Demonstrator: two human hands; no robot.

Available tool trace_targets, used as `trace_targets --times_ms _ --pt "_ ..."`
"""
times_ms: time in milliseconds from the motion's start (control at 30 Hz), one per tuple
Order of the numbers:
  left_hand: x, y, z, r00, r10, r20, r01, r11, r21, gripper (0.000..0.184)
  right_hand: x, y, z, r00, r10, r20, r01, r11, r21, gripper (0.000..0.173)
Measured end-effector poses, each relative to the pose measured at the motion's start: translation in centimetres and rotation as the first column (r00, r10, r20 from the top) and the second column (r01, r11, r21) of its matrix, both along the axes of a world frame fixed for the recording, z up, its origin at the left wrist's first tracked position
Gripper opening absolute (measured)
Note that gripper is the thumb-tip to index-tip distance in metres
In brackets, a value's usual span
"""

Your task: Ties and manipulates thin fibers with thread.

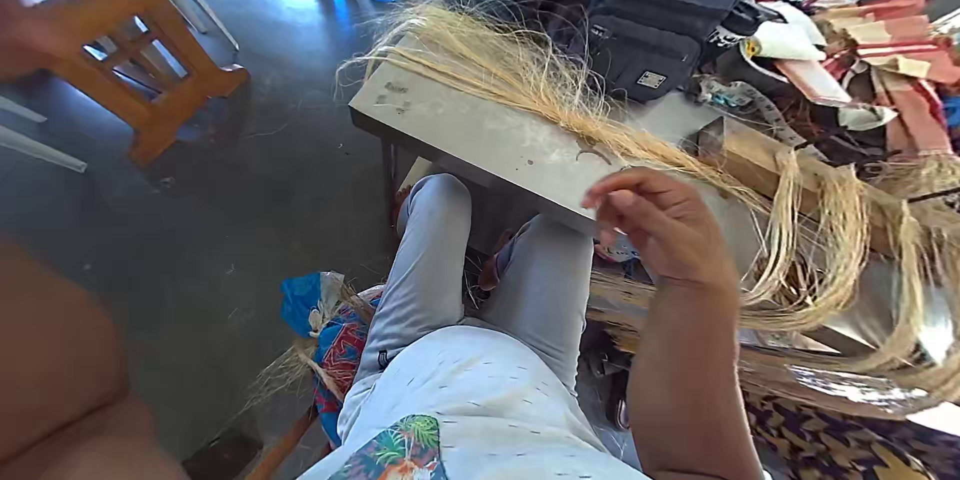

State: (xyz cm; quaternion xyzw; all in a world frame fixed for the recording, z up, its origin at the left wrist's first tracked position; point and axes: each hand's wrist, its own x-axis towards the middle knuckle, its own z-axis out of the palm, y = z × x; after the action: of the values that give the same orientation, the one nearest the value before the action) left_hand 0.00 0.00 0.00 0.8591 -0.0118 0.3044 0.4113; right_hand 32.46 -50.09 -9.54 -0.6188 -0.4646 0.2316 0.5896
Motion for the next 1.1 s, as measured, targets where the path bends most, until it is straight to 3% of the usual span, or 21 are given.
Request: trace_targets --times_ms 33,100,200,300,433,533,633,1100 --pt "2.3 -5.8 1.2 0.973 0.153 -0.172 -0.117 0.972 0.206 0.017 -0.9 1.5 0.0 0.999 0.05 0.001 -0.05 0.999 0.002 0.026" --pt "7.6 -13.5 0.7 0.928 0.137 -0.347 0.043 0.884 0.466 0.032 -2.6 4.4 0.3 0.991 0.129 -0.024 -0.128 0.991 0.028 0.028" --pt "12.7 -17.9 -1.3 0.908 -0.14 -0.396 0.309 0.86 0.405 0.032 -4.5 7.8 0.9 0.978 0.176 -0.11 -0.171 0.984 0.055 0.044" --pt "14.9 -20.2 -0.6 0.907 -0.296 -0.3 0.378 0.885 0.272 0.026 -5.5 9.5 0.9 0.924 0.267 -0.274 -0.243 0.963 0.118 0.054" --pt "16.3 -20.9 -0.1 0.938 -0.262 -0.225 0.319 0.909 0.269 0.027 -5.5 9.7 0.2 0.813 0.366 -0.453 -0.304 0.93 0.206 0.036" --pt "16.7 -19.7 -0.9 0.955 -0.186 -0.23 0.244 0.935 0.258 0.029 -5.2 8.7 -0.4 0.84 0.228 -0.492 -0.19 0.974 0.126 0.025" --pt "16.9 -18.5 -2.2 0.95 -0.181 -0.256 0.222 0.965 0.141 0.031 -4.7 7.7 -1.1 0.854 0.154 -0.497 -0.12 0.988 0.1 0.011" --pt "16.8 -18.3 -7.3 0.966 -0.196 -0.171 0.144 0.951 -0.273 0.031 -4.2 6.0 -2.6 0.88 0.061 -0.47 -0.062 0.998 0.013 0.011"
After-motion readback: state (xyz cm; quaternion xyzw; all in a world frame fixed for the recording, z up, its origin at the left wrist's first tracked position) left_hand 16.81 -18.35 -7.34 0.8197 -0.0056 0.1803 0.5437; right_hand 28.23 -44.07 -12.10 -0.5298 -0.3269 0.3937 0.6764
